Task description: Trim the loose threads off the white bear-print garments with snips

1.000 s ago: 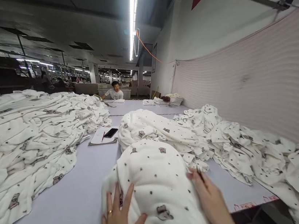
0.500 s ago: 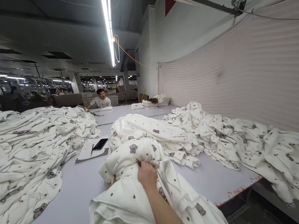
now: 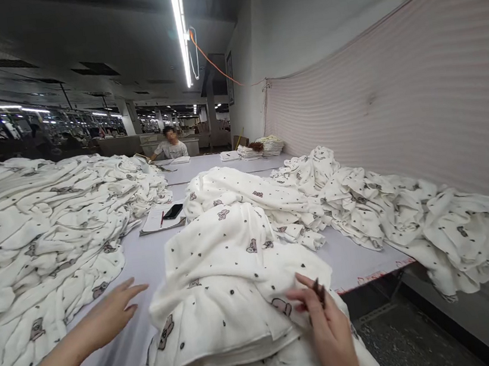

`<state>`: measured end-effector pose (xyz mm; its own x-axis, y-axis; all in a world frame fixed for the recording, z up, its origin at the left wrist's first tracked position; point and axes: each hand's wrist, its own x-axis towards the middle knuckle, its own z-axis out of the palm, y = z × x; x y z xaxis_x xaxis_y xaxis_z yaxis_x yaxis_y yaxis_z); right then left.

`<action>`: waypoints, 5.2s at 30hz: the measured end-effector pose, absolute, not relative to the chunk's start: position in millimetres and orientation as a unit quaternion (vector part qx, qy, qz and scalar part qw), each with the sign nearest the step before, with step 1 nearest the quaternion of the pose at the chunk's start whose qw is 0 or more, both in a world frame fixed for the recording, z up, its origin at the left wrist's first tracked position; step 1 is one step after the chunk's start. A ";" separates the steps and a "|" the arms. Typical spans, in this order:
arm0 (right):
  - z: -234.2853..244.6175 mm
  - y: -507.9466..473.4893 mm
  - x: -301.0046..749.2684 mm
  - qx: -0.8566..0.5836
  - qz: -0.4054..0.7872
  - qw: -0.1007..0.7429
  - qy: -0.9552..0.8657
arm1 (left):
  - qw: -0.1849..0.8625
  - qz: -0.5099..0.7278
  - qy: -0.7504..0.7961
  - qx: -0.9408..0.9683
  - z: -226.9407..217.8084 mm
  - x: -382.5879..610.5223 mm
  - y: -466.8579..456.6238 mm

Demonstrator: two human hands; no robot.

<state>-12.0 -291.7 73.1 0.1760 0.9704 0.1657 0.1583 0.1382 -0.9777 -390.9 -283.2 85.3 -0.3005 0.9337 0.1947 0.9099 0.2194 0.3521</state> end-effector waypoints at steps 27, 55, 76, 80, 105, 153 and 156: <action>45.7 -304.5 33.1 -0.497 0.253 0.540 -0.631 | -0.073 0.321 0.447 0.832 82.3 -131.5 -328.8; 77.9 -326.4 49.7 -0.471 0.284 0.436 -0.713 | -0.034 0.462 0.355 0.812 74.8 -134.3 -309.0; 62.4 -298.5 19.2 -0.494 0.272 0.582 -0.586 | 0.572 0.443 0.409 0.556 104.3 -146.4 -303.0; 60.3 -309.5 21.1 -0.424 0.266 0.593 -0.631 | 0.572 0.454 0.412 0.545 99.5 -145.9 -303.5; 66.6 -306.5 3.3 -0.483 0.238 0.591 -0.601 | 0.435 0.356 0.477 0.676 105.7 -140.9 -305.0; -9.0 -299.4 26.4 -0.524 0.280 0.623 -0.509 | 0.374 0.459 0.340 0.731 123.6 -169.9 -258.0; -13.8 -310.2 10.1 -0.536 0.279 0.586 -0.540 | 0.345 0.456 0.337 0.748 129.1 -176.7 -262.3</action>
